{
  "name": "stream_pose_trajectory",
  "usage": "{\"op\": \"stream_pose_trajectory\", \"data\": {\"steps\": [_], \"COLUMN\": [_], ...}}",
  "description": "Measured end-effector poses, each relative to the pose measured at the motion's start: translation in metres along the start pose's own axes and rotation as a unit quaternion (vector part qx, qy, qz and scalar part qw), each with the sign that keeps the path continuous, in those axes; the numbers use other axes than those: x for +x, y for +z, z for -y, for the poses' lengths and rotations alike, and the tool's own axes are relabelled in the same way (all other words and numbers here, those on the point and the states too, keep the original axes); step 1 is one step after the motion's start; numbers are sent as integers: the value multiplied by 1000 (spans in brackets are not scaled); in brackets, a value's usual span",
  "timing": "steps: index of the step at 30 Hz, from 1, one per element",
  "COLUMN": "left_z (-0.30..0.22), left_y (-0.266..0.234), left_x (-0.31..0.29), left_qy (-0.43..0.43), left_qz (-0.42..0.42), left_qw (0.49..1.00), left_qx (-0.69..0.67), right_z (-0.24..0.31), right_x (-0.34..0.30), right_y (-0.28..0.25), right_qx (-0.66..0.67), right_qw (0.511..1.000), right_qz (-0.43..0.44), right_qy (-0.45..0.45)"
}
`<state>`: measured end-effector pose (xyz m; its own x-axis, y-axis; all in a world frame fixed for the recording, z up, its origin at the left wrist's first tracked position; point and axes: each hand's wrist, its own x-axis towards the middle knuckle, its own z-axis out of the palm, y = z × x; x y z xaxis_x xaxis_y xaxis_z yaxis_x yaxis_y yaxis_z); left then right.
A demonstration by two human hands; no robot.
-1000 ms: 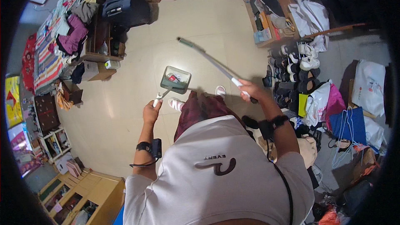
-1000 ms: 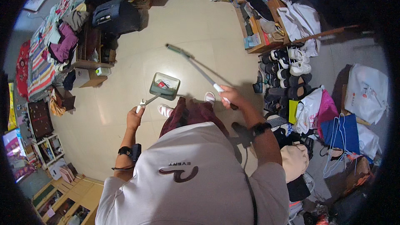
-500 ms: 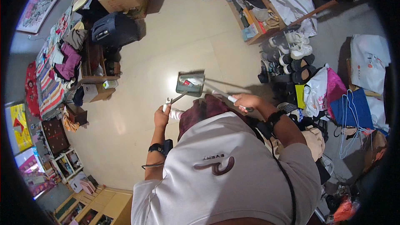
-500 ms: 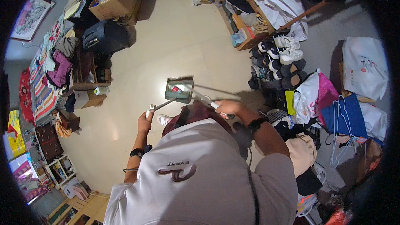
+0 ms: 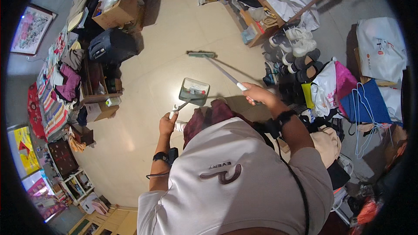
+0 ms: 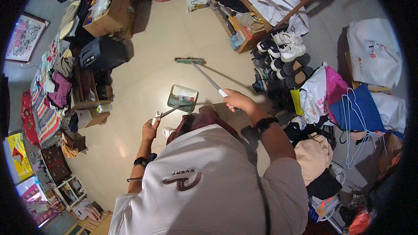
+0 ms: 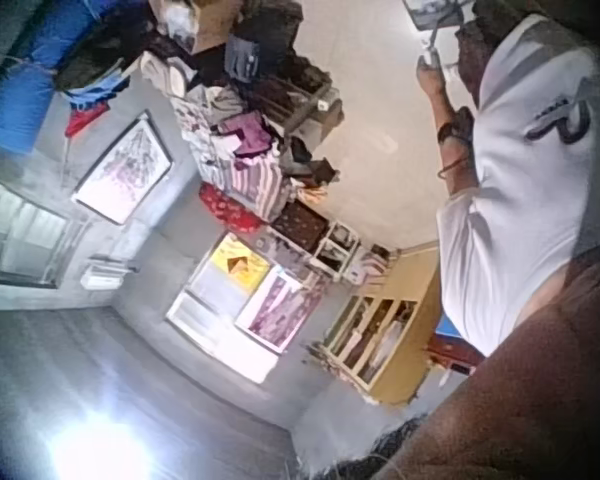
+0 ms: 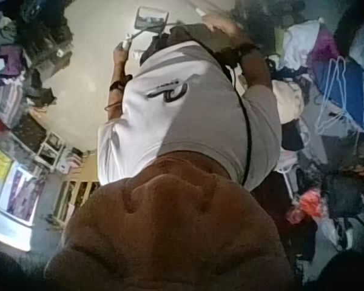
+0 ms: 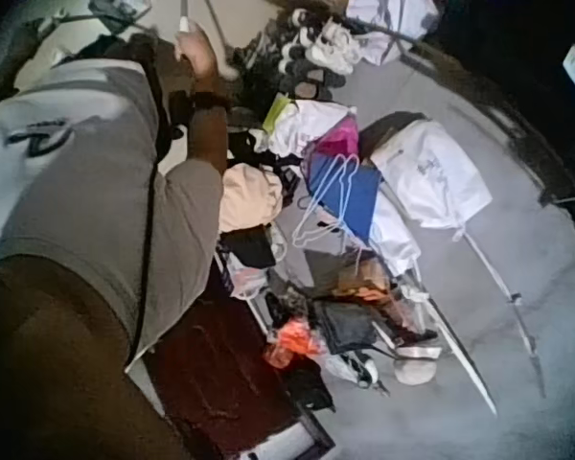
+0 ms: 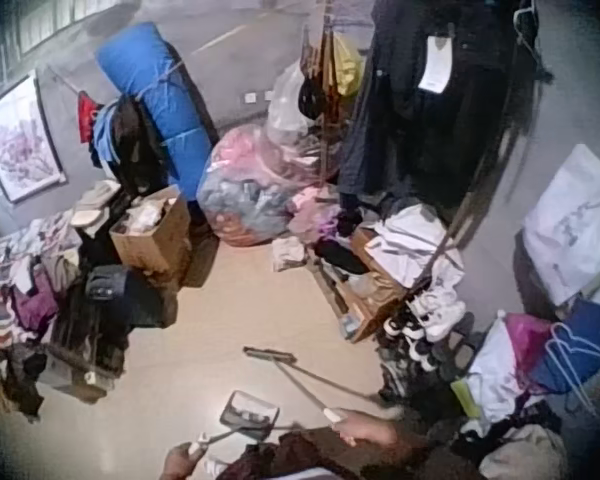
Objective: Sweeping the floor of a bedroom using a broom and dustpan.
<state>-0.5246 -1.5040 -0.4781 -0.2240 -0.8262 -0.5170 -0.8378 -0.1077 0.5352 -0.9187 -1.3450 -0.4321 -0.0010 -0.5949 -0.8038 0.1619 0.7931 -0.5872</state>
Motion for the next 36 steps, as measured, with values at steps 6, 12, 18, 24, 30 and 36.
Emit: {"op": "stream_pose_trajectory", "data": {"steps": [6, 12, 18, 24, 30, 36], "left_z": [-4, -16, -40, -47, -65, -61], "left_y": [19, 35, 34, 37, 48, 60], "left_x": [16, 17, 16, 17, 16, 26], "left_qy": [0, 21, 55, 52, 79, 100], "left_qz": [-9, 17, 29, 43, 58, 67], "left_qw": [1000, 999, 998, 997, 993, 987], "left_qx": [-15, -19, 16, 30, 73, 105], "right_z": [-26, -80, -90, -77, -79, -107], "right_x": [33, -17, -67, -82, -7, 14], "right_y": [-3, -5, -42, -66, -93, -65], "right_qx": [-107, -74, 136, 218, 57, 48], "right_qw": [992, 996, 984, 972, 983, 984], "right_qz": [-62, 22, 77, -47, -176, -168], "right_qy": [21, 45, 89, 71, -24, 24]}}
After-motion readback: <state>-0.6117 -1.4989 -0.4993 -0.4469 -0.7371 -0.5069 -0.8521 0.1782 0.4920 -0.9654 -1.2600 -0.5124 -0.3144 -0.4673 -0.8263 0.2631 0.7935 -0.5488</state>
